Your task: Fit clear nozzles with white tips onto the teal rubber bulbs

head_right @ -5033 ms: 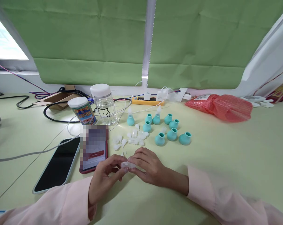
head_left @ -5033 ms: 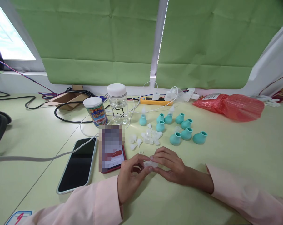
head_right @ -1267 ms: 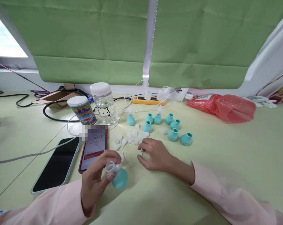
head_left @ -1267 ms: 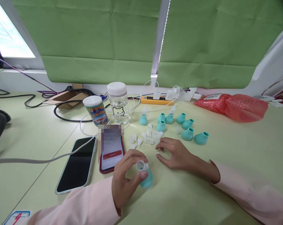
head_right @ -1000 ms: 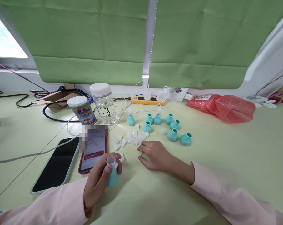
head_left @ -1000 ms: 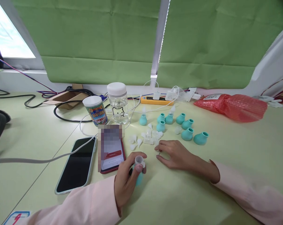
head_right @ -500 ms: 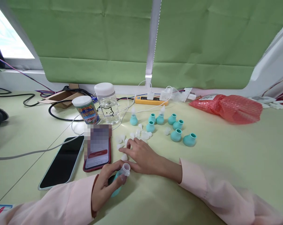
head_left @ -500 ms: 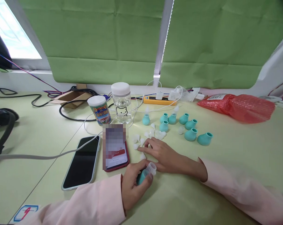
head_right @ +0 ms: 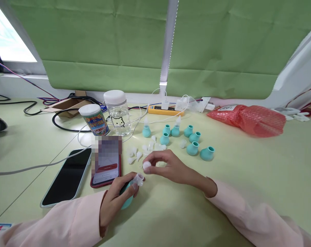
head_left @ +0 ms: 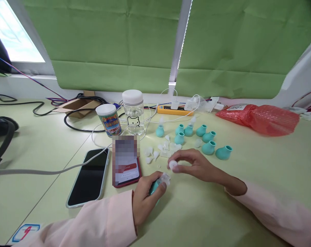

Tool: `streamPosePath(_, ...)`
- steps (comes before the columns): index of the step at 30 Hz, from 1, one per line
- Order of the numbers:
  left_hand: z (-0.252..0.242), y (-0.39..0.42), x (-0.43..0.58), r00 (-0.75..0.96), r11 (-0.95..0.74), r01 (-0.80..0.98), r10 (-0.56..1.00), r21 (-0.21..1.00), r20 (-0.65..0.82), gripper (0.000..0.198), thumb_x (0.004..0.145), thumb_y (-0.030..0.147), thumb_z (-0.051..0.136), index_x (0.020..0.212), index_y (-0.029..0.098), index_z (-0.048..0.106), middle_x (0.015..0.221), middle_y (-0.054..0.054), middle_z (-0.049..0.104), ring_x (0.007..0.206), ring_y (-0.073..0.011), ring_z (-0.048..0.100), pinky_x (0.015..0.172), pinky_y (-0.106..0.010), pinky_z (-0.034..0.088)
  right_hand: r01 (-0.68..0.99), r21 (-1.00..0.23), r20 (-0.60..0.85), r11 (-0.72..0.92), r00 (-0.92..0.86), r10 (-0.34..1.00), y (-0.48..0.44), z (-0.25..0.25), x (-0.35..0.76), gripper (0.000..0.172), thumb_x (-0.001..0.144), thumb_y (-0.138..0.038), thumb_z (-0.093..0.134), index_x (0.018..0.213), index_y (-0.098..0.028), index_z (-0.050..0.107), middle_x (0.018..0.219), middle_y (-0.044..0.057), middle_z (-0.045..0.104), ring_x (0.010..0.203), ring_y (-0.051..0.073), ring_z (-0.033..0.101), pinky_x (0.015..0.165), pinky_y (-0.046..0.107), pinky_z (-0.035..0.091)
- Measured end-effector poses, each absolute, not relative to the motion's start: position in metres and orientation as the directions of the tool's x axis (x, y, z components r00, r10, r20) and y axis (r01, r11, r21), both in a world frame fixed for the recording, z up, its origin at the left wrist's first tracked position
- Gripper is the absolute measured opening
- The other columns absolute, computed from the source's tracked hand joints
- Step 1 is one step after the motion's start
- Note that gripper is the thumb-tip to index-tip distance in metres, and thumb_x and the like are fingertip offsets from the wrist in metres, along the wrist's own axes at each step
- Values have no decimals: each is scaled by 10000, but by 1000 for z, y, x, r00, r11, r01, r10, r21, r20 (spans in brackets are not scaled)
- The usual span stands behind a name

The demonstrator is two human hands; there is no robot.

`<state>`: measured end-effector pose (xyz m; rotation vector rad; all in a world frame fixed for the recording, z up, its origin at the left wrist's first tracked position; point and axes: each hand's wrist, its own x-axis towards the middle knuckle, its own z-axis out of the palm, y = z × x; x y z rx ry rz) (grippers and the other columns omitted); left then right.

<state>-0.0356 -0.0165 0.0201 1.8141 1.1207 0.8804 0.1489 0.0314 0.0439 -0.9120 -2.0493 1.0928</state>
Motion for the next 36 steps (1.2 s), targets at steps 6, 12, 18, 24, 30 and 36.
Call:
streamPosePath(6,20,-16,-35,354,-252,342,927,905,125,256,785,336,440,721,143,595,512,27,465,496,-108,402,463,-199,318,150,-983,4,109,-570,822,30,41,148,251,535,-266,742,696,-145,591,538,-30,539,460,62,479,379,156,386)
streamPosePath(12,20,-15,-36,367,-307,420,918,854,149,238,754,314,482,740,145,650,562,-1,565,499,-118,438,457,-197,350,127,-982,50,137,-528,848,30,31,145,226,494,-242,760,667,-136,660,523,-12,577,438,68,475,382,182,387)
streamPosePath(18,22,-12,-37,394,-355,442,902,823,178,246,750,304,494,754,143,680,535,-3,582,480,-121,448,441,-197,352,221,-928,80,299,-666,742,33,43,150,266,591,-275,710,838,-180,686,684,17,640,618,111,567,568,226,467)
streamPosePath(24,19,-12,-36,411,-384,457,891,802,193,246,748,297,500,722,141,688,527,-7,582,473,-117,440,428,-196,331,294,-911,28,290,-657,754,33,45,152,238,544,-274,734,759,-176,704,607,3,614,549,91,510,487,199,412)
streamPosePath(30,18,-12,-36,483,-450,441,848,777,217,256,771,258,469,751,122,684,504,9,533,443,-88,371,440,-199,295,315,-939,-104,139,-646,756,32,39,149,223,513,-285,746,683,-146,705,494,-11,579,430,67,469,391,182,364)
streamPosePath(36,11,-8,-35,513,-421,392,838,818,186,368,805,344,417,740,97,681,509,9,485,453,-82,321,437,-195,275,234,-972,-146,-5,-588,795,33,28,147,199,541,-253,732,699,-136,702,512,12,612,410,76,527,387,166,406)
